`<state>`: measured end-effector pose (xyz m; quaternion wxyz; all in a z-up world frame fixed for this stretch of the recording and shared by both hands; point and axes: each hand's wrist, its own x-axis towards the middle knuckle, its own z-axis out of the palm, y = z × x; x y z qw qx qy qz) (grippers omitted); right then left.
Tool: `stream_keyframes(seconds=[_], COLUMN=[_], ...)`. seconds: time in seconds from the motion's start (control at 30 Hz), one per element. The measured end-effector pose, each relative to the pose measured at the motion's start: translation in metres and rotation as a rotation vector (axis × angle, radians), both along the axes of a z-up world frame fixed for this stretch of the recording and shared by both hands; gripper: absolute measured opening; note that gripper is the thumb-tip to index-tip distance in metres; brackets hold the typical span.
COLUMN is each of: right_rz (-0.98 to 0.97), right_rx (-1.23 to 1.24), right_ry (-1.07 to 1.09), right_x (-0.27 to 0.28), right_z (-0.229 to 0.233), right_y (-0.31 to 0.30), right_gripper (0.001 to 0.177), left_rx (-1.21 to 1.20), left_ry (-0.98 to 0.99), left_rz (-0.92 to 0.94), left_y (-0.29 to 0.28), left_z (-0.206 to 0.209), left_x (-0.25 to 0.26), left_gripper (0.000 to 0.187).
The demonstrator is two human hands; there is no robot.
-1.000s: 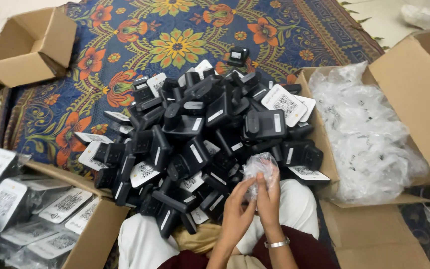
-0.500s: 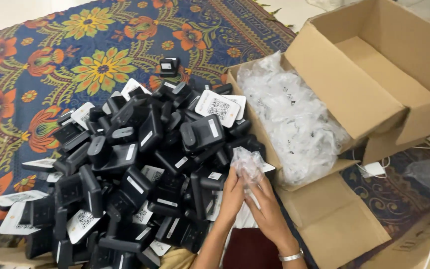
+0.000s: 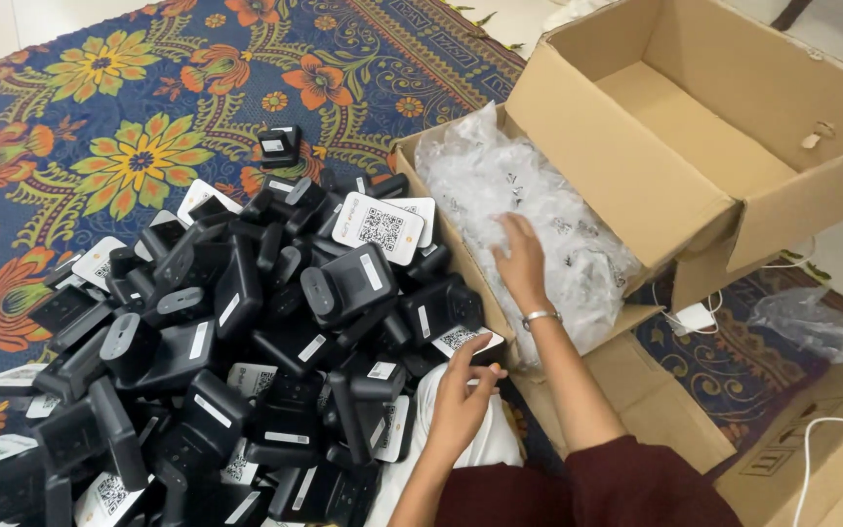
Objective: The person sorts electronic devices and places them into plastic bags and cardboard boxes.
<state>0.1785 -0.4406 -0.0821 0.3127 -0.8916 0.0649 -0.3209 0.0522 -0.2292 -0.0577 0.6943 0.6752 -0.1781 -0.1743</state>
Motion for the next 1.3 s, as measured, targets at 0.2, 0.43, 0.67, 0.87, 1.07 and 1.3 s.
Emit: stream_keyframes(seconds=[0.2,0.43,0.67,0.87,1.07,1.3], right_rz=[0.159,0.358,0.285,-0.025,-0.002,0.023], right_rx=[0.429,0.69,0.228,-0.09,-0.186,-0.271], right_ry=[0.72,0.947,0.699,0.529,0.37,0.366], right_x=[0.074,0.106,0.12,0.081,0.072,0.075], right_z=[-0.128,-0.203,-0.25,-0.197,-0.201,-0.235], right_y=[-0.034,-0.059,-0.073,-0.032,-0.028,-0.032], right_gripper=[0.063,0.045,0.035,0.024,0.021,0.019], left_rx=[0.067,-0.013,0.073,0.125,0.149,0.167], left_ry=[0.087,0.138,0.188,0.209,0.19,0.113], left_rz=[0.043,0.047,0.06,0.151,0.21,0.214], left_y=[-0.001,-0.02,-0.021,-0.022,-0.034,-0.04], left_z=[-0.006,-0.037,-0.051,-0.055,-0.035,-0.02], left_x=[0.012,0.026,0.028,0.022,0.01,-0.001], left_gripper=[0.034,0.031,0.03,0.029,0.028,0.029])
